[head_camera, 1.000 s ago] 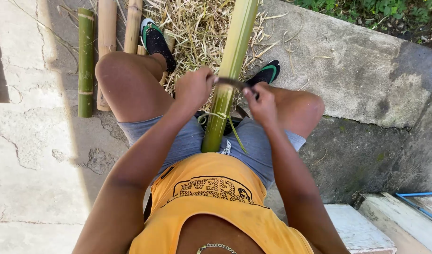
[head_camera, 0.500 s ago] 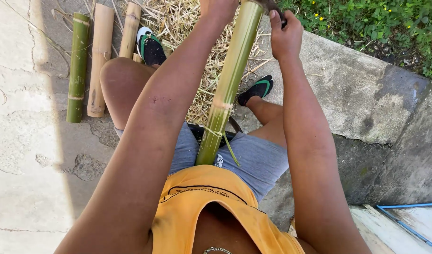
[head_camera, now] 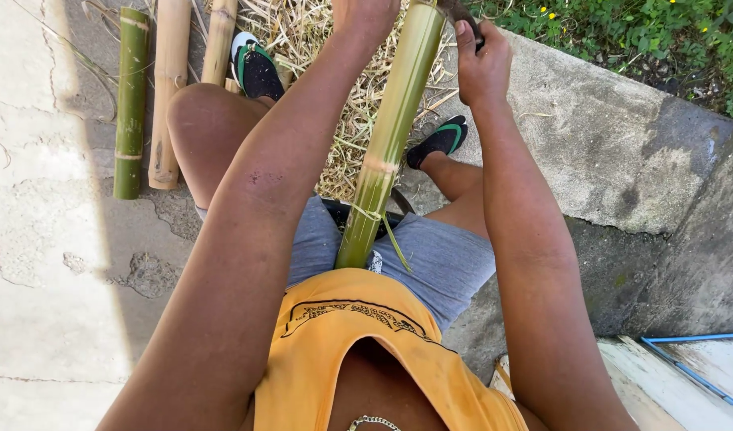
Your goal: Shaving and peeling a bamboo stalk using a curved knife while holding it between the legs for stability.
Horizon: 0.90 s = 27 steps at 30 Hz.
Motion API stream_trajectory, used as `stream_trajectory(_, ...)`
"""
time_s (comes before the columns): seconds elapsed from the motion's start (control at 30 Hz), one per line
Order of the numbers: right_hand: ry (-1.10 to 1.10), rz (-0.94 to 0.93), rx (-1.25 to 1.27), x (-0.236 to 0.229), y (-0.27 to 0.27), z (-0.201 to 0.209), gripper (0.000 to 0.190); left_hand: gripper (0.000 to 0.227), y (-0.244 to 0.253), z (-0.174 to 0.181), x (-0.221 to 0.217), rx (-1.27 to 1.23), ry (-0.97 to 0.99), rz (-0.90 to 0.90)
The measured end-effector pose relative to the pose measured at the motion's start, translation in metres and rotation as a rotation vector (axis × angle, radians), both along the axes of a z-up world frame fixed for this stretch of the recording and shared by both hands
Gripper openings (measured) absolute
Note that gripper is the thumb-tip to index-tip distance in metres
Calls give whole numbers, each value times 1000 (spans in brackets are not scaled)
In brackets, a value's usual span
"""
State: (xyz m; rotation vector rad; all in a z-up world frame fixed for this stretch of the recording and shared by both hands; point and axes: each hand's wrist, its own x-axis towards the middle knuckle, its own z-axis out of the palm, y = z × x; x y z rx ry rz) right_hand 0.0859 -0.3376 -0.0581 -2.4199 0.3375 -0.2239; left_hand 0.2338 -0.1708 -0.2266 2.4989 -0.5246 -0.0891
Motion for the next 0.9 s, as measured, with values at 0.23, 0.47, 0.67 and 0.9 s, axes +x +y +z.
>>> stream_trajectory(0.23,104,-31,24,-36,20,2,52,20,58,153,-63,-350,-133,114)
stream_trajectory(0.47,156,1,108,-120,69,15,49,23,113,182,-137,-208,271,53)
stream_trajectory(0.67,275,-24,290,-221,117,21,51,19,170,230,-220,-30,454,-25)
stream_trajectory(0.9,427,-21,334,-194,101,36,45,14,153,207,-203,3,540,-83)
